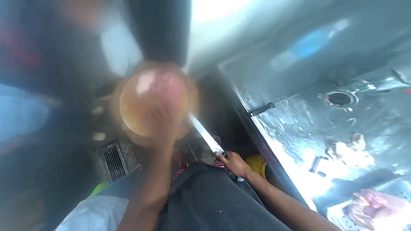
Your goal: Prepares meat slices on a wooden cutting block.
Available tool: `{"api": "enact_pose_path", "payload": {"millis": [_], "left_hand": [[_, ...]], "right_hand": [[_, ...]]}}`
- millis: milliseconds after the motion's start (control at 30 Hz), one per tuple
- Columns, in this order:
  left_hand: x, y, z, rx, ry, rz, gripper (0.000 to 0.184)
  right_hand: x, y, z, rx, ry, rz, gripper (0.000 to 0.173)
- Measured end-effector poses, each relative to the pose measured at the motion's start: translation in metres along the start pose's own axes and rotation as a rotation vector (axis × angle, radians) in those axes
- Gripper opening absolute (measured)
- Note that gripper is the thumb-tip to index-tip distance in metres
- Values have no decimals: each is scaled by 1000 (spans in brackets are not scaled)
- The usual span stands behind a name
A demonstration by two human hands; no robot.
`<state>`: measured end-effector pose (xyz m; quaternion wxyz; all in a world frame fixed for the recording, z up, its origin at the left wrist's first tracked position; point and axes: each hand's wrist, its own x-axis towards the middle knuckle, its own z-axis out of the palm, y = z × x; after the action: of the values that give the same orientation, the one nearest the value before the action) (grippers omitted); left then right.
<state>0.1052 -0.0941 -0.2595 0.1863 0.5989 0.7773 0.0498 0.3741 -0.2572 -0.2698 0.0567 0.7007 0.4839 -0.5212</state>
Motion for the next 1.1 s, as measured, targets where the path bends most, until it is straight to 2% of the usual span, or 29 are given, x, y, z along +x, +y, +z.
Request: {"api": "enact_pose_path", "payload": {"millis": [67,167,233,400,500,633,800,900,1000,1100], "left_hand": [[17,23,-22,48,-72,111,66],[28,38,-52,88,-73,343,41],[36,37,-55,112,-158,256,35],[54,28,-52,104,-281,108,37],[58,18,-78,74,-314,170,37],[75,6,-135,-1,-285,361,37],[64,37,-242,-33,-267,523,22],[46,52,-290,-41,-238,634,20],[33,54,-320,-65,-167,703,15],[23,43,-327,-126,-129,760,14]], "right_hand": [[1,-5,-10,69,49,-11,67],[2,0,-13,189,120,-38,66],[3,11,-9,261,143,-31,66],[4,36,9,302,154,16,71],[2,43,16,337,157,25,70],[11,36,11,436,177,-1,66],[20,10,-7,359,162,-61,66],[20,-6,-11,342,147,-99,63],[23,-22,-7,357,119,-104,61],[26,-36,-2,328,108,-89,62]]}}
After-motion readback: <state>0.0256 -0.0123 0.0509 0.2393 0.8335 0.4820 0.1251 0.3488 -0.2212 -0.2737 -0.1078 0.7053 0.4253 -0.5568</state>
